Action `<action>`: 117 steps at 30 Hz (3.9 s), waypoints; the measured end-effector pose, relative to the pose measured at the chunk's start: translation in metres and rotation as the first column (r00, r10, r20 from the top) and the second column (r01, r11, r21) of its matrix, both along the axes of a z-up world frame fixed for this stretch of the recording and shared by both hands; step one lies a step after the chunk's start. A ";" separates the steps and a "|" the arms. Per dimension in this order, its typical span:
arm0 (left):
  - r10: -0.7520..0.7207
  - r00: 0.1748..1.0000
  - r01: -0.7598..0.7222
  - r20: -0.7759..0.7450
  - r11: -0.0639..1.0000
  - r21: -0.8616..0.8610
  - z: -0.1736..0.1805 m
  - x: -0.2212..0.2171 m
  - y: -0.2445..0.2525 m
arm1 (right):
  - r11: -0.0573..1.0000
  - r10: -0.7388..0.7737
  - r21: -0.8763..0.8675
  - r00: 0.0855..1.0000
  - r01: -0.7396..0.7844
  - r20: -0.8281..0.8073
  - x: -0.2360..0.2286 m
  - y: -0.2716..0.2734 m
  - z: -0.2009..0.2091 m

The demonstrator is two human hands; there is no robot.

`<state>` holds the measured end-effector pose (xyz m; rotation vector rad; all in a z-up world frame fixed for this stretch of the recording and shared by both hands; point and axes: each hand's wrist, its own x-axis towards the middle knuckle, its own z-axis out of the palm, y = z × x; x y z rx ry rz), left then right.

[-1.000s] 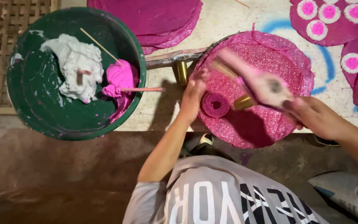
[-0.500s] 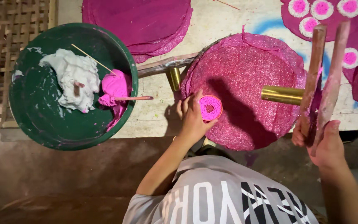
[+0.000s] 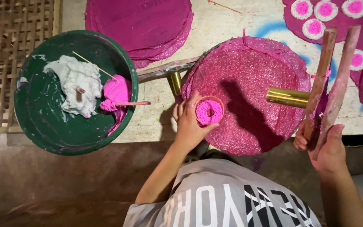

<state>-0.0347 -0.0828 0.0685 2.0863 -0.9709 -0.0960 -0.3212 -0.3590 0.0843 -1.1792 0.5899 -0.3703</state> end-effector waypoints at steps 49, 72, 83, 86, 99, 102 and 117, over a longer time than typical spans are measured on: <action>-0.723 0.107 -0.215 -0.683 0.653 -0.726 0.056 0.037 0.294 | -0.404 0.847 -0.654 0.532 0.639 -0.004 0.387 0.224 0.234; -0.269 0.651 -0.259 -0.710 0.800 -0.541 0.028 0.172 0.398 | 0.078 0.548 -0.740 0.648 -0.669 -0.528 0.368 0.232 0.219; -0.416 0.520 -0.436 -0.746 0.623 -0.650 0.040 0.153 0.372 | -0.156 0.505 -0.885 0.735 -0.438 -0.453 0.414 0.274 0.203; -0.388 0.499 -0.545 -0.775 0.556 -0.628 0.038 0.158 0.353 | -0.026 0.475 -0.851 0.743 -0.524 -0.472 0.410 0.281 0.176; -0.610 0.438 -0.301 -0.660 0.592 -0.747 0.045 0.184 0.335 | 0.291 0.595 -0.877 0.791 -0.381 -0.146 0.411 0.231 0.157; -0.764 0.285 -0.237 -0.579 0.529 -0.815 0.032 0.178 0.321 | 0.251 0.625 -0.953 0.780 -0.167 0.028 0.439 0.233 0.152; -0.657 0.438 -0.384 -0.614 0.480 -0.788 0.094 0.182 0.318 | 0.510 0.715 -0.669 0.698 -0.540 -0.018 0.422 0.230 0.119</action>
